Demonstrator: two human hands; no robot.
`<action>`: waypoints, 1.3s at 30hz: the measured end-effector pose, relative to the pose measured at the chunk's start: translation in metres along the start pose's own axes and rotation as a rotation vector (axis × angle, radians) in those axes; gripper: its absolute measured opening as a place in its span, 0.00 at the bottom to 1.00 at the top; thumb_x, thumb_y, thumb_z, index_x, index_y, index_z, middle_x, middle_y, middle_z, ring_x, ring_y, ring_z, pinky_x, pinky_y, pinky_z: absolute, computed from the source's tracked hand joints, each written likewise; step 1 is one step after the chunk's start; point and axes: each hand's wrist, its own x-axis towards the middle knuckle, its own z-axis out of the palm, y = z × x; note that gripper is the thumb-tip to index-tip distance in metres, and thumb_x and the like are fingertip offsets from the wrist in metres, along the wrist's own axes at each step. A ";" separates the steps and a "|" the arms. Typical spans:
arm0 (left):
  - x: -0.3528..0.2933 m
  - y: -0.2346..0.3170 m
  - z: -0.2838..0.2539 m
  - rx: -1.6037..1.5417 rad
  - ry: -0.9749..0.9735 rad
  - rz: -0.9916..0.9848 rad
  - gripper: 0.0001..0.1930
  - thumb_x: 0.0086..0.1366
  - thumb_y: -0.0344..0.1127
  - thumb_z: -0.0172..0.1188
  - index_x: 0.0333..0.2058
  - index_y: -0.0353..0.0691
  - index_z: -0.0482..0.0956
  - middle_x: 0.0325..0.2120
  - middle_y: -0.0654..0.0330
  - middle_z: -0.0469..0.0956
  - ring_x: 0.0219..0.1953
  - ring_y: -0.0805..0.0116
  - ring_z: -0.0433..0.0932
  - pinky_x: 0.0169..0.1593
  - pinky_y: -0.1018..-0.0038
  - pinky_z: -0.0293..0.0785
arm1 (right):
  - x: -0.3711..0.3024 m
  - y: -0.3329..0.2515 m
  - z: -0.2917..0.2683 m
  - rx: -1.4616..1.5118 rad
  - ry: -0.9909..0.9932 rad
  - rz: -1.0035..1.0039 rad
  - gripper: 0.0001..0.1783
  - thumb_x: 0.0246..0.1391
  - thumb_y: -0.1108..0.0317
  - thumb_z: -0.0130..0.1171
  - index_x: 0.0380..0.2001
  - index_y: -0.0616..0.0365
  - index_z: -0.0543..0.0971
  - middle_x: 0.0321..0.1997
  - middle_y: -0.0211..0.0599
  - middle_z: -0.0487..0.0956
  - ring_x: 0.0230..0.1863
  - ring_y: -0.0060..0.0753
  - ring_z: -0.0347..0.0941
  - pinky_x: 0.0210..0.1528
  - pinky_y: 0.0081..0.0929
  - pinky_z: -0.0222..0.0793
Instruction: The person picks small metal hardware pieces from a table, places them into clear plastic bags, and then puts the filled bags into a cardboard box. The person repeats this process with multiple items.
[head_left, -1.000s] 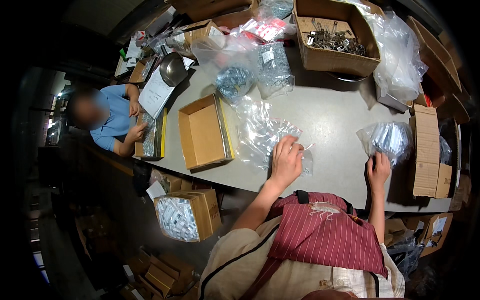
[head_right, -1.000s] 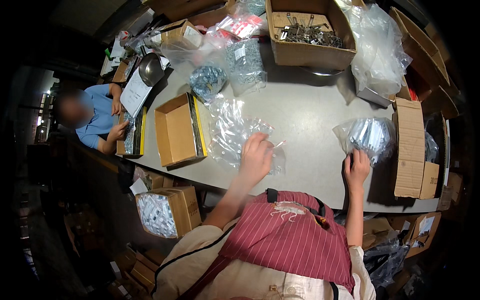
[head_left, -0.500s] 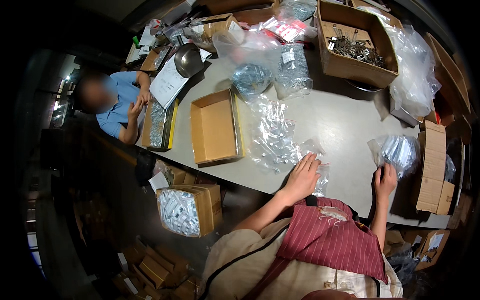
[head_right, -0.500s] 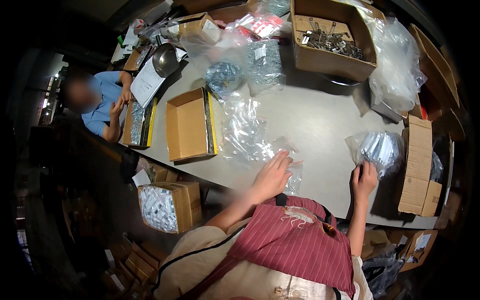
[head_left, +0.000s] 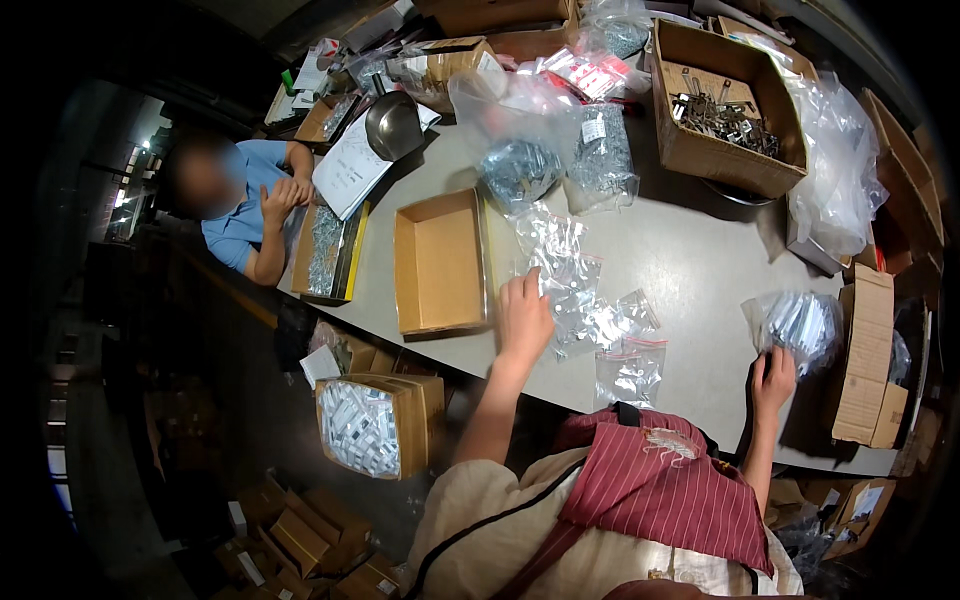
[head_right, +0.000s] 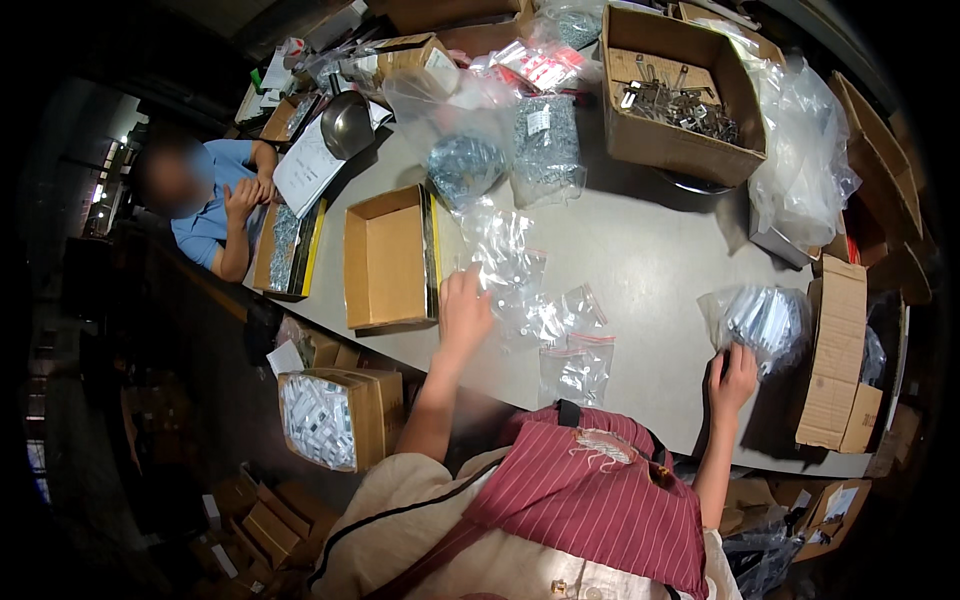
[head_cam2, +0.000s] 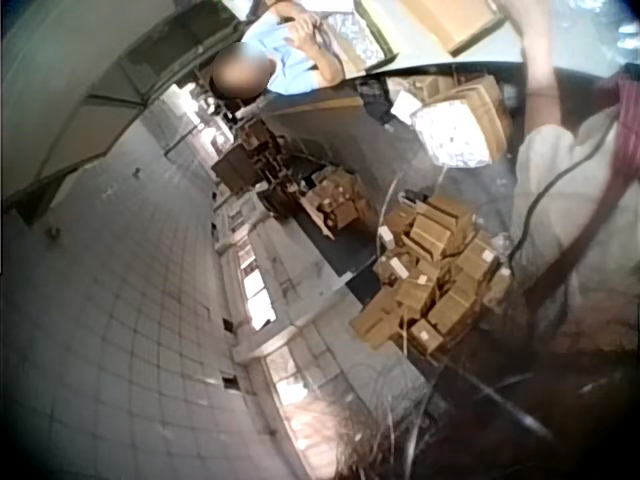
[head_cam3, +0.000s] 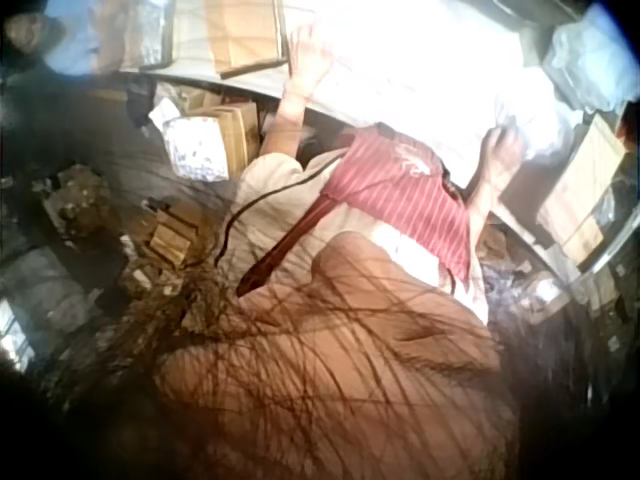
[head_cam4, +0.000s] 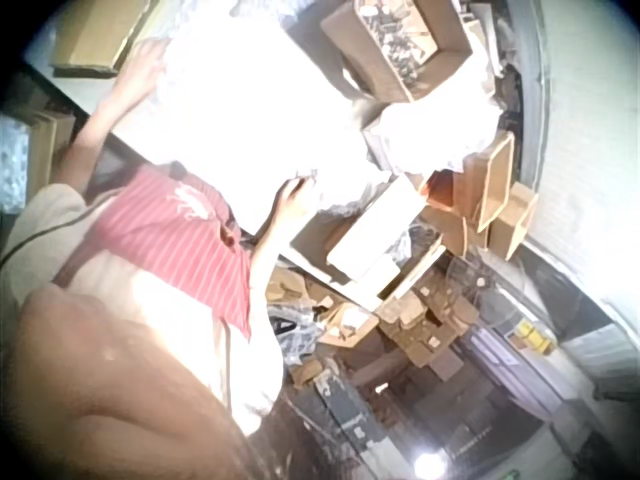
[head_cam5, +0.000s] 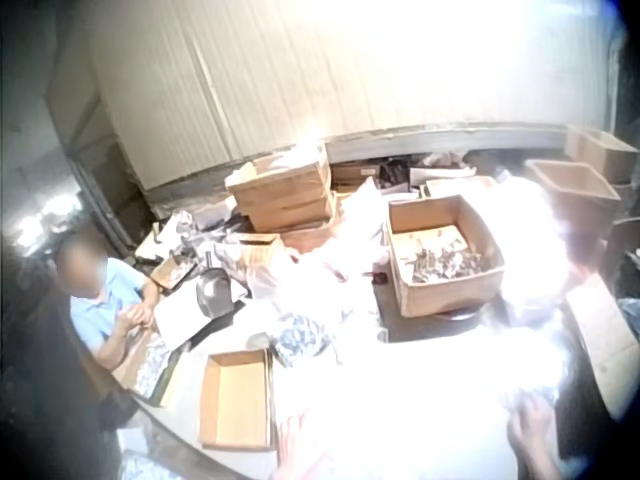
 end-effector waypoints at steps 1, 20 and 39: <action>-0.002 -0.001 0.002 -0.050 0.022 0.006 0.23 0.63 0.29 0.60 0.57 0.35 0.73 0.45 0.50 0.75 0.51 0.49 0.72 0.55 0.58 0.68 | 0.000 0.000 0.000 0.000 -0.009 0.007 0.17 0.57 0.68 0.60 0.49 0.61 0.77 0.46 0.49 0.77 0.47 0.57 0.73 0.49 0.48 0.69; 0.045 0.007 0.030 -0.066 0.134 0.014 0.41 0.57 0.45 0.71 0.65 0.35 0.64 0.58 0.51 0.69 0.61 0.49 0.62 0.61 0.51 0.54 | 0.005 -0.007 -0.008 -0.004 -0.057 0.017 0.14 0.59 0.68 0.59 0.47 0.63 0.77 0.45 0.50 0.77 0.46 0.59 0.73 0.47 0.47 0.69; 0.004 0.057 0.038 -0.289 0.214 0.257 0.10 0.59 0.30 0.64 0.41 0.42 0.84 0.41 0.58 0.78 0.53 0.52 0.73 0.54 0.57 0.71 | 0.000 0.003 0.001 -0.061 -0.021 0.006 0.17 0.59 0.66 0.58 0.49 0.63 0.77 0.46 0.50 0.78 0.48 0.58 0.74 0.49 0.47 0.71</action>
